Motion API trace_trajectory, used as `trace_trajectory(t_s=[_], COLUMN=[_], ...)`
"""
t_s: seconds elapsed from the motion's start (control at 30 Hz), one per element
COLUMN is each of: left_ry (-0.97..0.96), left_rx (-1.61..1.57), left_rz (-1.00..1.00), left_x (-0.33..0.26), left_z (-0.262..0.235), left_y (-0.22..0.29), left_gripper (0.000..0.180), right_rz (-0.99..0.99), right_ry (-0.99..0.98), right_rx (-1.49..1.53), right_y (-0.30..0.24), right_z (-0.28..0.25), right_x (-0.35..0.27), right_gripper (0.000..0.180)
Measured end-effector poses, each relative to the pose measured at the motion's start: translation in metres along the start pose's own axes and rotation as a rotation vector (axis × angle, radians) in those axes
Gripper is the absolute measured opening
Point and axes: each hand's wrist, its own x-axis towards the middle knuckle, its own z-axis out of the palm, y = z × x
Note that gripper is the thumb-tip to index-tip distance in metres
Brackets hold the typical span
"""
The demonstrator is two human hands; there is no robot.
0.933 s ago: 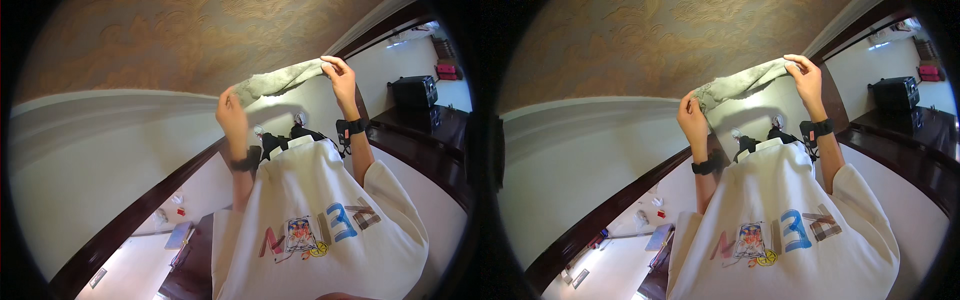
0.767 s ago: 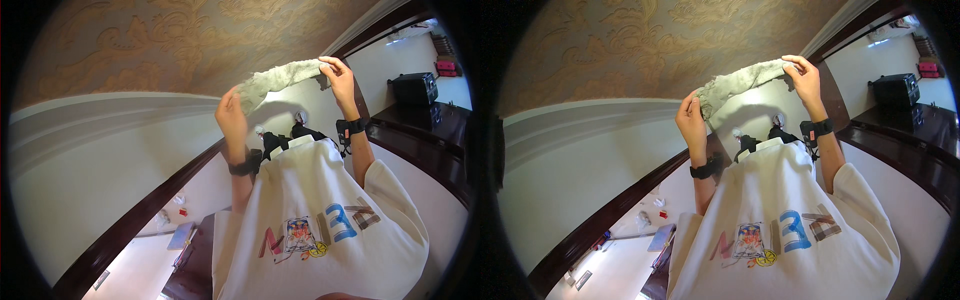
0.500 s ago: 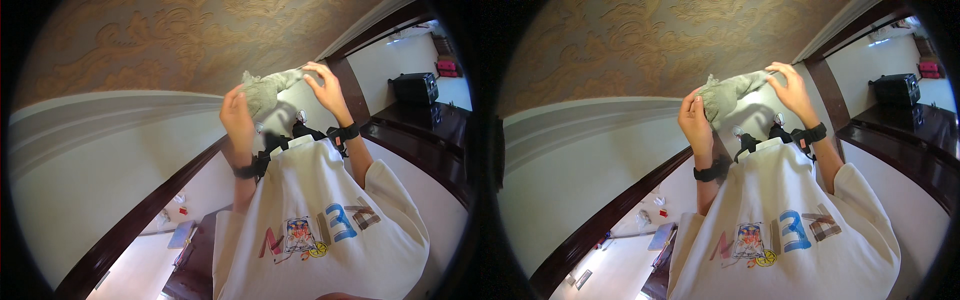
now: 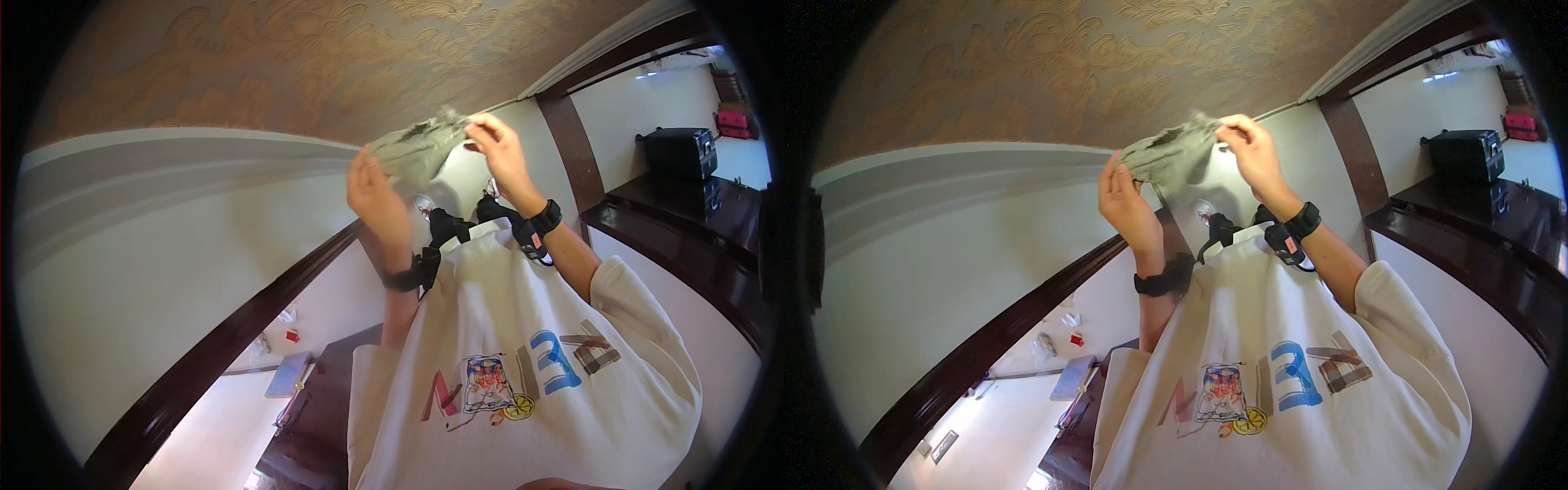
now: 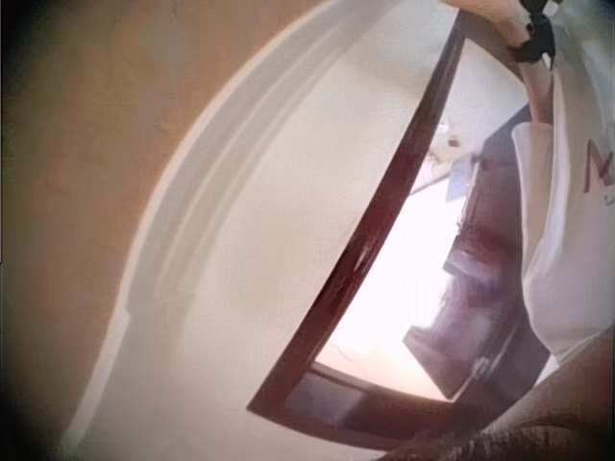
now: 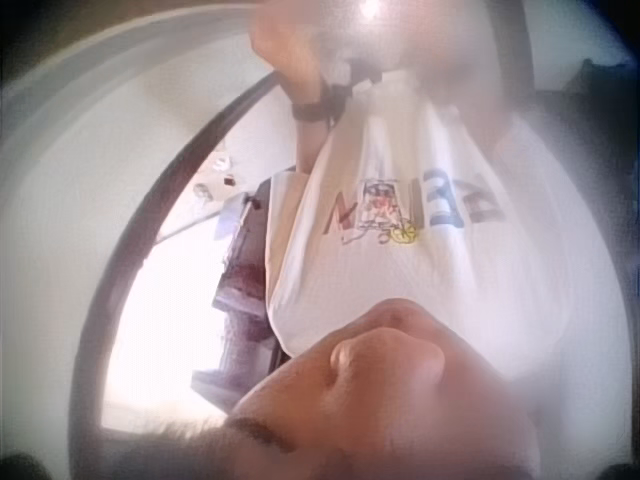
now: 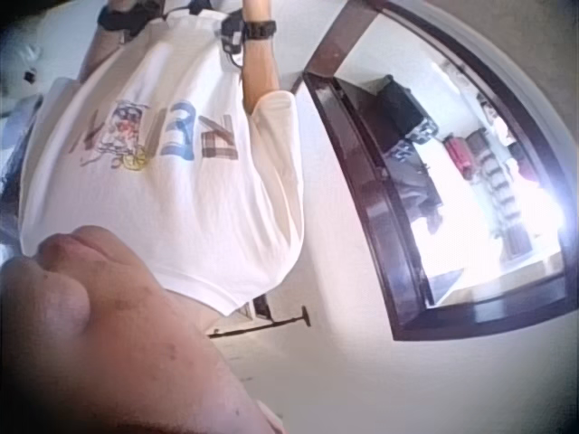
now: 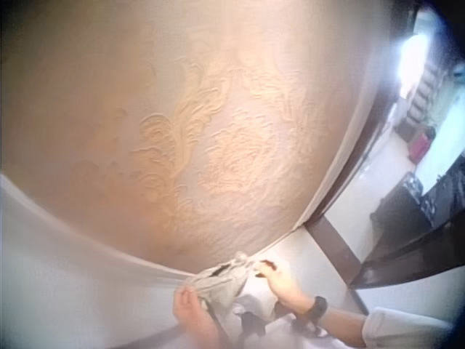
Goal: The person wipes the wall and crown molding in a hallway and adjacent room with a cloth.
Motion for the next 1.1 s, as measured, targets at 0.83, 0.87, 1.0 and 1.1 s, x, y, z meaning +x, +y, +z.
trace_trajectory(t_s=[0.83, 0.87, 1.0, 1.1], left_ry=[-0.189, -0.183, -0.2, -0.258], left_rx=[0.535, 0.532, 0.519, 0.433], left_rz=[0.454, 0.446, 0.401, 0.39], left_x=[0.008, 0.008, 0.003, 0.0], left_z=[0.022, 0.024, 0.033, 0.037], left_y=[0.001, 0.003, 0.004, 0.01], left_gripper=[0.02, 0.02, 0.02, 0.02], right_rz=[-0.093, -0.162, -0.106, -0.121], right_ry=[-0.005, 0.019, -0.149, -0.189], right_rx=[-0.318, -0.433, -0.382, -0.438], right_y=[0.024, 0.016, -0.009, 0.009], right_z=[-0.026, -0.012, 0.016, 0.016], right_x=[0.004, -0.004, -0.019, -0.007], right_gripper=[0.036, 0.043, 0.067, 0.046])
